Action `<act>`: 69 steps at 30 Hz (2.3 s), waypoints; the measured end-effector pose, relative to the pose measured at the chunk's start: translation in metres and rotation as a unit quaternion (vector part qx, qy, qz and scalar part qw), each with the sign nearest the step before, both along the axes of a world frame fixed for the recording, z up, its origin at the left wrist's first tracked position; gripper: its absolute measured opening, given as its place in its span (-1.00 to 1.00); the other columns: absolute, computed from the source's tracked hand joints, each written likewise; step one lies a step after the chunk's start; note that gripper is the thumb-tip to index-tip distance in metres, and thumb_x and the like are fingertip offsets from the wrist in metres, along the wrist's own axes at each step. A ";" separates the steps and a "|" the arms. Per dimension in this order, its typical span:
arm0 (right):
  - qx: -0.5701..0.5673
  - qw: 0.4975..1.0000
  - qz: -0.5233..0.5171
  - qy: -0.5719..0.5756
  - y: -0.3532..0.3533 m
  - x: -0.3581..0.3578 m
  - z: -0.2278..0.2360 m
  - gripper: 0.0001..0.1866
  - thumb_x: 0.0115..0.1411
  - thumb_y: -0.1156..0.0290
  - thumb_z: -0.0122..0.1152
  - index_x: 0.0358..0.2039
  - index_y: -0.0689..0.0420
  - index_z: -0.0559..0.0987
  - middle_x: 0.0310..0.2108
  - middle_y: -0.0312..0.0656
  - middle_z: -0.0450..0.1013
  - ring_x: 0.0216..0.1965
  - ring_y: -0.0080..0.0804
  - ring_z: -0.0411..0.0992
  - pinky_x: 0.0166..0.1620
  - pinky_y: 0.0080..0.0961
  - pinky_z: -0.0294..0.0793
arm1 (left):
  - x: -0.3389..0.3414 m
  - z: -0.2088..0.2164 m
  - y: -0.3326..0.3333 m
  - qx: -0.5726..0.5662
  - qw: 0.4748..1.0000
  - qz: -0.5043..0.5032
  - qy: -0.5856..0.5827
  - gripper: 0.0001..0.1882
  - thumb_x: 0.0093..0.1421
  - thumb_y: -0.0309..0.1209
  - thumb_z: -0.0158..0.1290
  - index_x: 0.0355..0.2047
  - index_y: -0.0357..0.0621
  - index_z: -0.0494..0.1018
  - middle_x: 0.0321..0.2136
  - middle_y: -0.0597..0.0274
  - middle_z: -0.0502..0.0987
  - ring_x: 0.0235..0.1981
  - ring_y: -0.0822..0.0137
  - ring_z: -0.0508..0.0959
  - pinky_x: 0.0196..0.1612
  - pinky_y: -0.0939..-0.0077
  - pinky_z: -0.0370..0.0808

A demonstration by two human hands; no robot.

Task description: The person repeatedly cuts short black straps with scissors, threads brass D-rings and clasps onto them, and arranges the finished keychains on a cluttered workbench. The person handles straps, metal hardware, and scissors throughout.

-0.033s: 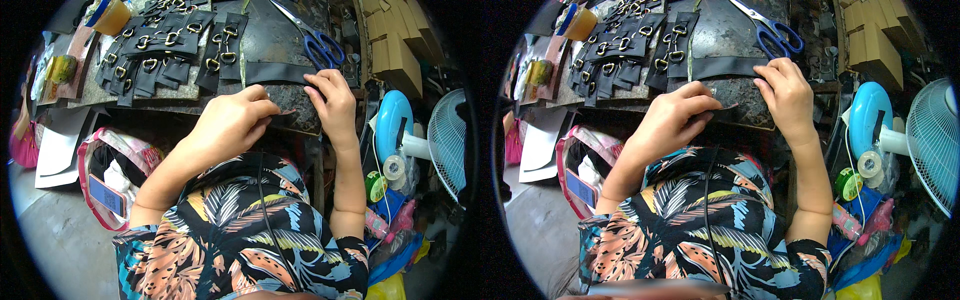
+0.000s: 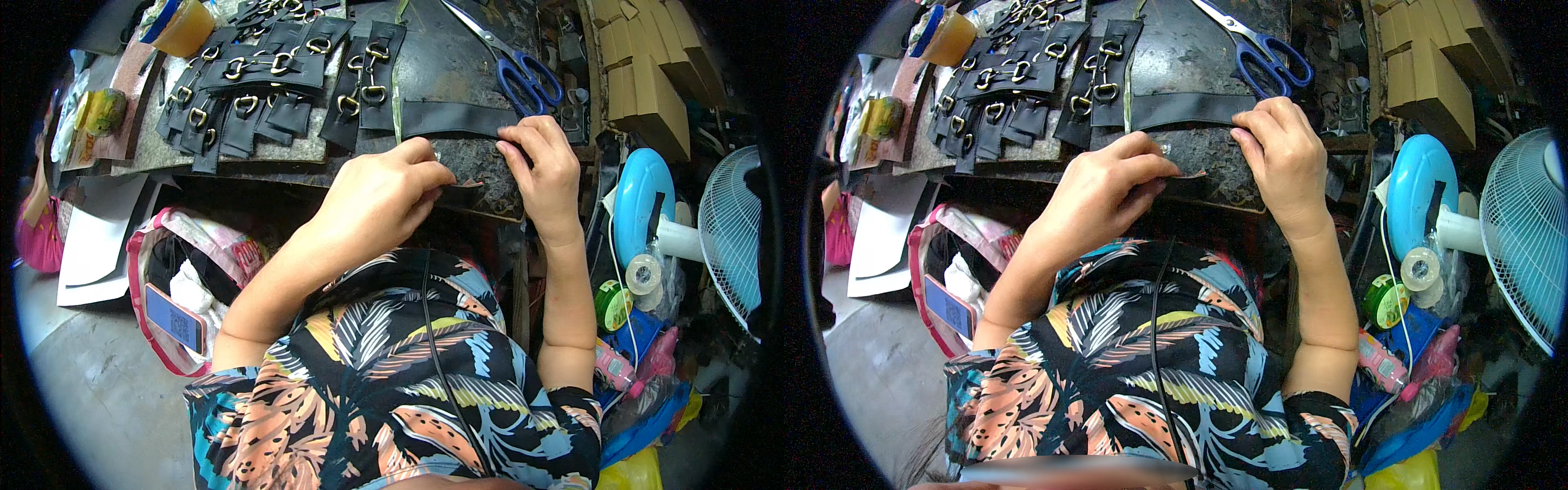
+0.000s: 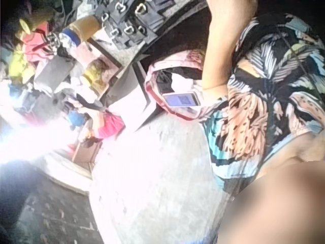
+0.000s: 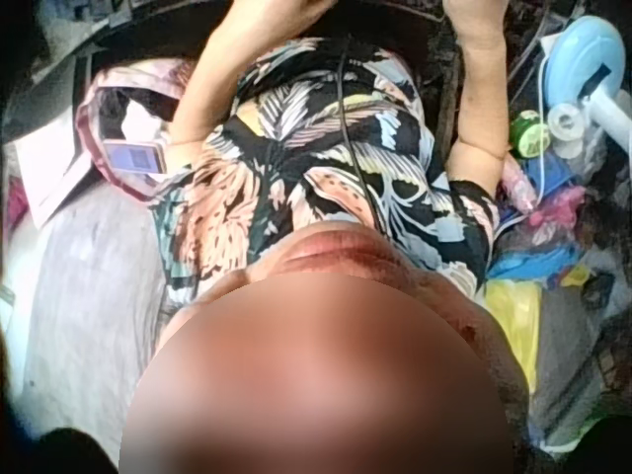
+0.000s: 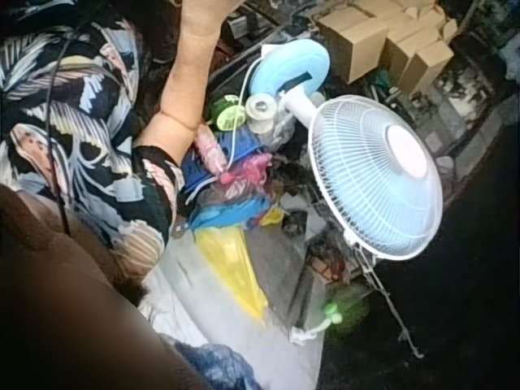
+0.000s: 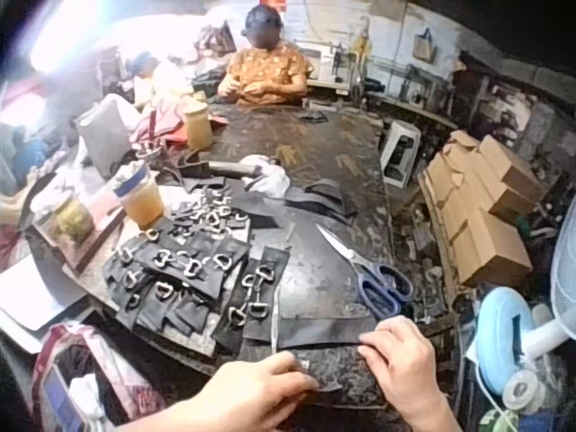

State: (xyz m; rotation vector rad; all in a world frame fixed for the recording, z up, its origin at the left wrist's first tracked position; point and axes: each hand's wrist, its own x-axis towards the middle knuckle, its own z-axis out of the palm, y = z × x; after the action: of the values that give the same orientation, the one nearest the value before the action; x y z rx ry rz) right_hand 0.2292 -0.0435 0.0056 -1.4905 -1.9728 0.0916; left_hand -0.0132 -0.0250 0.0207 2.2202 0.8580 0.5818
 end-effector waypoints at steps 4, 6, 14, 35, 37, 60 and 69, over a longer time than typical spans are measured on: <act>-0.057 0.992 -0.009 0.116 -0.009 0.006 -0.001 -0.86 0.07 0.60 0.38 -0.33 0.22 0.62 -0.35 -0.14 0.52 -0.28 -0.24 0.53 -0.23 -0.37 0.51 | 0.000 -0.001 0.001 0.002 1.000 0.016 0.010 -0.74 0.15 -0.58 0.20 -0.12 -0.17 0.60 -0.32 0.06 0.55 -0.34 -0.01 0.62 -0.26 0.27 0.56; -0.107 0.980 -0.001 0.169 -0.017 0.011 0.006 -0.88 0.12 0.57 0.36 -0.30 0.23 0.64 -0.32 -0.17 0.56 -0.26 -0.31 0.53 -0.21 -0.44 0.49 | -0.002 0.001 0.002 -0.001 1.000 0.009 -0.006 -0.74 0.15 -0.58 0.21 -0.12 -0.17 0.60 -0.34 0.06 0.55 -0.34 0.00 0.62 -0.28 0.27 0.55; -0.148 0.969 0.088 0.177 -0.018 0.007 0.021 -0.81 0.16 0.40 0.41 -0.22 0.18 0.69 -0.30 -0.18 0.60 -0.23 -0.37 0.54 -0.13 -0.50 0.48 | 0.018 0.002 0.027 0.047 0.996 -0.015 -0.078 -0.77 0.15 -0.56 0.25 -0.15 -0.20 0.61 -0.36 0.03 0.59 -0.34 0.06 0.63 -0.25 0.33 0.54; -0.229 0.948 -0.165 -0.149 0.056 0.045 0.032 -0.55 0.14 0.03 0.38 -0.04 0.01 0.65 -0.41 -0.16 0.62 -0.34 -0.16 0.61 -0.16 -0.21 0.57 | 0.010 -0.015 0.033 0.305 0.926 0.191 0.113 -0.75 -0.04 -0.33 0.35 -0.38 -0.09 0.54 -0.35 0.18 0.43 -0.20 0.12 0.44 -0.21 0.29 0.45; -0.299 0.930 -0.179 -0.117 0.055 0.054 0.038 -0.54 0.14 0.04 0.37 -0.02 -0.01 0.64 -0.40 -0.18 0.62 -0.33 -0.25 0.61 -0.17 -0.27 0.56 | 0.013 -0.019 0.030 0.305 0.924 0.193 0.125 -0.73 -0.04 -0.31 0.35 -0.36 -0.07 0.54 -0.33 0.20 0.42 -0.19 0.12 0.43 -0.20 0.28 0.42; -0.502 0.706 0.073 0.495 -0.116 0.023 0.028 -0.17 0.07 -0.36 0.39 -0.15 0.27 0.51 -0.47 -0.25 0.52 -0.46 -0.60 0.48 -0.33 -0.69 0.43 | 0.014 -0.006 0.039 -0.357 0.871 0.088 -0.326 -0.74 0.31 -0.43 0.20 -0.04 -0.30 0.58 -0.29 0.26 0.63 -0.41 0.55 0.61 -0.39 0.66 0.60; -0.508 0.706 0.078 0.487 -0.113 0.019 0.036 -0.23 0.15 -0.33 0.33 -0.20 0.28 0.52 -0.51 -0.22 0.53 -0.51 -0.58 0.49 -0.38 -0.69 0.43 | 0.013 -0.006 0.033 -0.342 0.877 0.098 -0.322 -0.75 0.29 -0.44 0.24 -0.06 -0.29 0.61 -0.32 0.29 0.66 -0.36 0.54 0.62 -0.29 0.68 0.58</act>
State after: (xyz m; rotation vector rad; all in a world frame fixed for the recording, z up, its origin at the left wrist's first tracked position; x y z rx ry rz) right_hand 0.2483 -0.1566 0.0414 -1.3030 -1.0568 1.8784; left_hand 0.0000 0.0081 0.0144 1.1889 0.7646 0.8798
